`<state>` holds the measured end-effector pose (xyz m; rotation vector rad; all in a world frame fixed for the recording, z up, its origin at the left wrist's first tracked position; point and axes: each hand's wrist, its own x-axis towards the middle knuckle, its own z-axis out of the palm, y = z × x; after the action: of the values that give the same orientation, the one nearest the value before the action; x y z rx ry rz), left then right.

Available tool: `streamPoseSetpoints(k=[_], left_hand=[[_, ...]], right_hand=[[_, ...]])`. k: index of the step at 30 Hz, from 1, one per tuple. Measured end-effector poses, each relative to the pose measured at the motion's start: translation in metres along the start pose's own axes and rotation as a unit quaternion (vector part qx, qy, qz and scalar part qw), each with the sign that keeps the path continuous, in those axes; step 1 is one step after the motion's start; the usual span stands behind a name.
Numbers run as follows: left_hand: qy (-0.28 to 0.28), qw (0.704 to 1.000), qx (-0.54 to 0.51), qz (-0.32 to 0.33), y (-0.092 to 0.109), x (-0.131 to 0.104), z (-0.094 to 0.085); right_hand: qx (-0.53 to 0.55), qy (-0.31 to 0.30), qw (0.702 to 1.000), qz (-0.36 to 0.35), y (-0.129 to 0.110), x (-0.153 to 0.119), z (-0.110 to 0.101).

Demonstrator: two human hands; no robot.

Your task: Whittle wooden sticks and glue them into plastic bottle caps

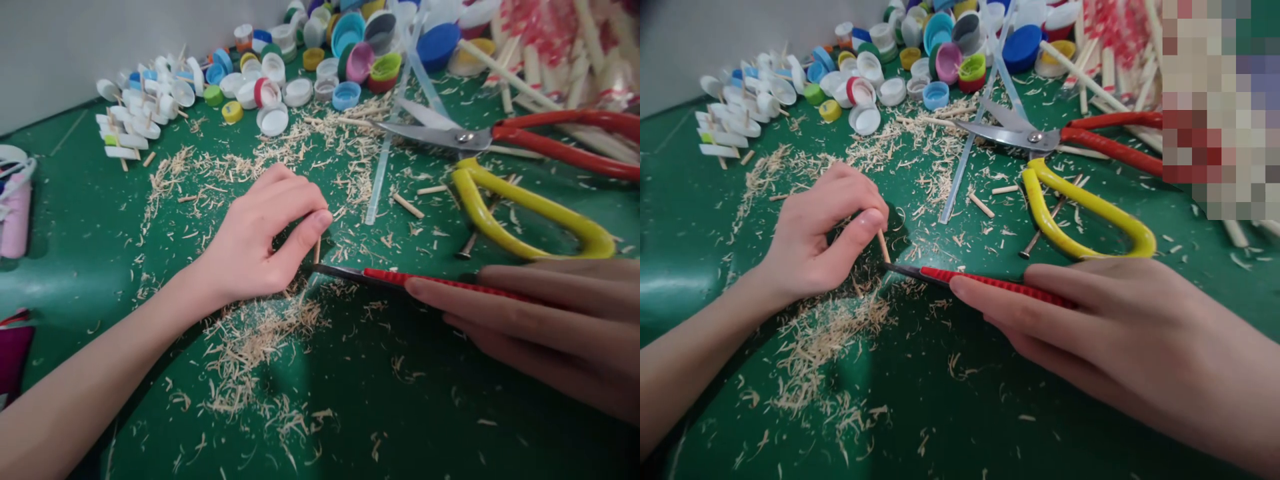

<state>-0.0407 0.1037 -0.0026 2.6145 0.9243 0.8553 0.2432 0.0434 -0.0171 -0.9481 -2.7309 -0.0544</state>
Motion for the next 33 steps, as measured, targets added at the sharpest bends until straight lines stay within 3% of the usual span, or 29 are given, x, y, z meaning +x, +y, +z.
streamPoseSetpoints(k=[3,10,25,33], left_hand=[[-0.005,1.000,0.003,-0.010,0.0001,0.0001,-0.0003],[-0.007,1.000,-0.002,-0.015,0.0010,0.0012,-0.0003],[-0.003,1.000,0.003,-0.009,0.0001,-0.0007,-0.0002],[-0.008,1.000,0.005,-0.023,0.0023,0.0013,-0.0002]], right_hand=[[0.023,0.018,0.999,-0.024,0.0015,0.0001,0.0030],[0.016,0.020,0.999,0.023,0.0014,-0.0025,0.0062],[0.014,0.013,0.999,-0.027,0.0002,0.0022,0.0008],[-0.008,0.022,1.000,0.016,0.0008,-0.0066,0.0066]])
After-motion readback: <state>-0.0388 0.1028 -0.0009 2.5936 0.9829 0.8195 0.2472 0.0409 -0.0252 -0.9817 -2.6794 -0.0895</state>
